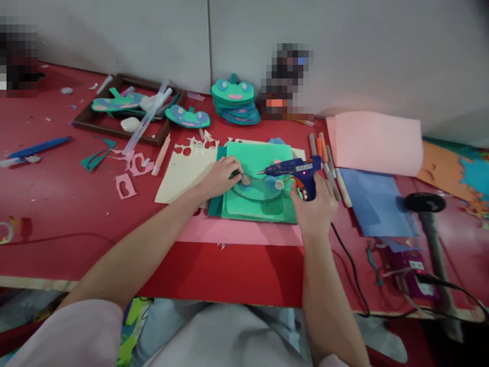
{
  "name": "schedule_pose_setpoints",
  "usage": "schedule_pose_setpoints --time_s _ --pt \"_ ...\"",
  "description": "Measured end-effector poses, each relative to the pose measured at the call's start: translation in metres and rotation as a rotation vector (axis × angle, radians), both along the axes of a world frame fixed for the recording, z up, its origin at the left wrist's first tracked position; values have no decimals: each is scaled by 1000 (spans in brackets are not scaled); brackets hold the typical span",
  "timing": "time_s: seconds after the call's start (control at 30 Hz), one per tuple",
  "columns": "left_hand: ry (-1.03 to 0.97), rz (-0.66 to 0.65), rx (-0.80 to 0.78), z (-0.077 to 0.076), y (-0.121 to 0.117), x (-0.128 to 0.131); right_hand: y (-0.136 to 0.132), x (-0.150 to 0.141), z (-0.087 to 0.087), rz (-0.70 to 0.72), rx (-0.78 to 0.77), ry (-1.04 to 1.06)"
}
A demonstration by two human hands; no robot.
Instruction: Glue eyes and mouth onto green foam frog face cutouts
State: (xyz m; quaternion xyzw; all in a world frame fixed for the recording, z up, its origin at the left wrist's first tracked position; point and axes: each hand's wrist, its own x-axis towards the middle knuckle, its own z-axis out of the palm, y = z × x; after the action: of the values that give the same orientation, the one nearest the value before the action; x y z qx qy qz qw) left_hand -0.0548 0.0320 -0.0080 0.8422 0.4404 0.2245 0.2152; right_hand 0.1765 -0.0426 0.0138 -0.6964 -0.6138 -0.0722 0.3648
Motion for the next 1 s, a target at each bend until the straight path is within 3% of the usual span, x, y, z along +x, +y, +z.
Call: schedule_pose_setpoints --time_s 0.3,0.63,0.7,0.77,0.87,1.0 --pt "-190 80 -36 2 -5 -3 1 -13 -7 32 -45 267" --pt "-210 100 -4 4 -6 -4 3 -10 -9 23 -17 247" --pt "-155 212 90 11 -7 -10 3 -10 -8 27 -17 223" --pt "-57 427 213 19 -6 -25 3 -10 -7 29 -12 217" --pt "52 736 364 27 -2 -64 3 -11 -6 27 -7 218" --pt "104 1001 368 25 0 -123 3 -13 -5 42 -26 205"
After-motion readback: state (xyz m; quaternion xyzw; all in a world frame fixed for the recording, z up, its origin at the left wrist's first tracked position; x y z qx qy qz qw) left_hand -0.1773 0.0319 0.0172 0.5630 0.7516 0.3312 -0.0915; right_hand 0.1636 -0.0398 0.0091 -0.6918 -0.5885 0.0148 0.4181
